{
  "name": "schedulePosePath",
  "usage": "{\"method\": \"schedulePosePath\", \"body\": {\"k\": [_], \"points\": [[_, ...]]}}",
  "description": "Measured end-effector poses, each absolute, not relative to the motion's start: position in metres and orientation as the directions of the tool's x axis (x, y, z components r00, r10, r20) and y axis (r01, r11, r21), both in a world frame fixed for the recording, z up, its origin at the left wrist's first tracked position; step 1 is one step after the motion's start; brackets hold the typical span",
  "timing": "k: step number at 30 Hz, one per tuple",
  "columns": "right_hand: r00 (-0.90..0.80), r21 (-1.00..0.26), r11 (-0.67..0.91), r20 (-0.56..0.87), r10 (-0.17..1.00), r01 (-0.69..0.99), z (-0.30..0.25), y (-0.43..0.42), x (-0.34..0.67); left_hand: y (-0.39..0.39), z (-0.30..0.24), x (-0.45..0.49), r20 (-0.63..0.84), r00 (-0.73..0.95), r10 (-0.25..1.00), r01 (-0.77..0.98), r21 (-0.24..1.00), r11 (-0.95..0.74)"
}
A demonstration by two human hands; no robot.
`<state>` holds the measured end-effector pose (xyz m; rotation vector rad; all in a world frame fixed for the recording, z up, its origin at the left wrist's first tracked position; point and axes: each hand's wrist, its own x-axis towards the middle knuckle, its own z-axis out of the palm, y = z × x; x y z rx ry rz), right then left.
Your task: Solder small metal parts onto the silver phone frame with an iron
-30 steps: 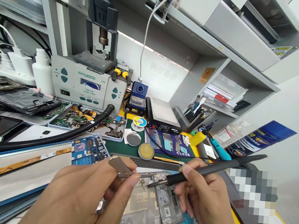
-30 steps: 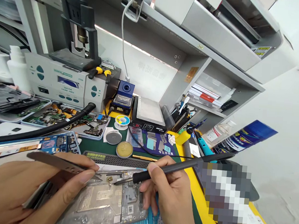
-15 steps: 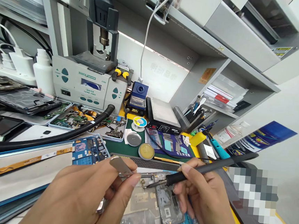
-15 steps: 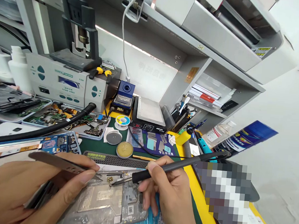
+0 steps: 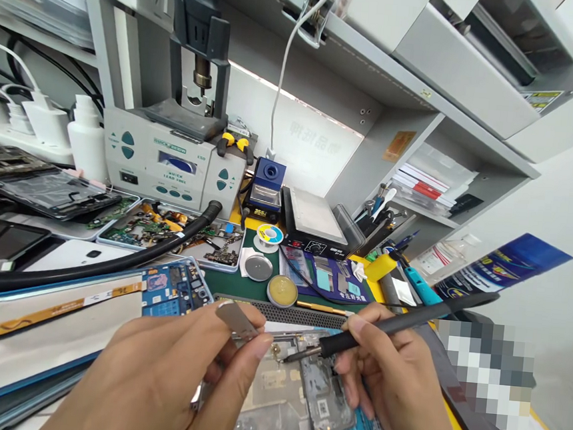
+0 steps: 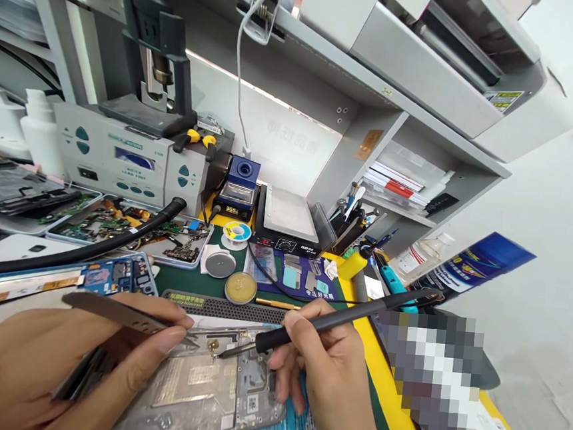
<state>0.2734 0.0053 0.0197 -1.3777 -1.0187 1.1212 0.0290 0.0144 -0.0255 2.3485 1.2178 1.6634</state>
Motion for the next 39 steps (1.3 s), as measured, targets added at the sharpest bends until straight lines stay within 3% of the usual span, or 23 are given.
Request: {"method": "schedulePosePath", "body": {"k": [5, 11, 17, 26, 39], "points": [[0.159, -0.994, -0.106, -0.103, 0.982, 0.011, 0.019, 0.005, 0.274, 0.015, -0.027, 0.028, 0.783, 0.121, 0.61, 0.586, 0.439, -0.681], [0.187, -0.993, -0.112, -0.115, 0.976, -0.027, 0.022, 0.005, 0.274, 0.011, -0.028, 0.036, 0.728, 0.031, 0.685, 0.528, 0.57, -0.63], [0.174, -0.994, -0.113, -0.112, 0.978, -0.002, 0.021, 0.005, 0.273, 0.009, -0.027, 0.038, 0.709, 0.025, 0.705, 0.477, 0.611, -0.632], [0.152, -0.993, -0.116, -0.114, 0.982, 0.003, 0.02, 0.006, 0.275, 0.016, -0.027, 0.028, 0.8, 0.122, 0.587, 0.581, 0.422, -0.696], [0.176, -0.994, -0.103, -0.108, 0.979, -0.037, 0.023, 0.007, 0.272, 0.014, -0.025, 0.025, 0.801, 0.136, 0.582, 0.573, 0.416, -0.706]]}}
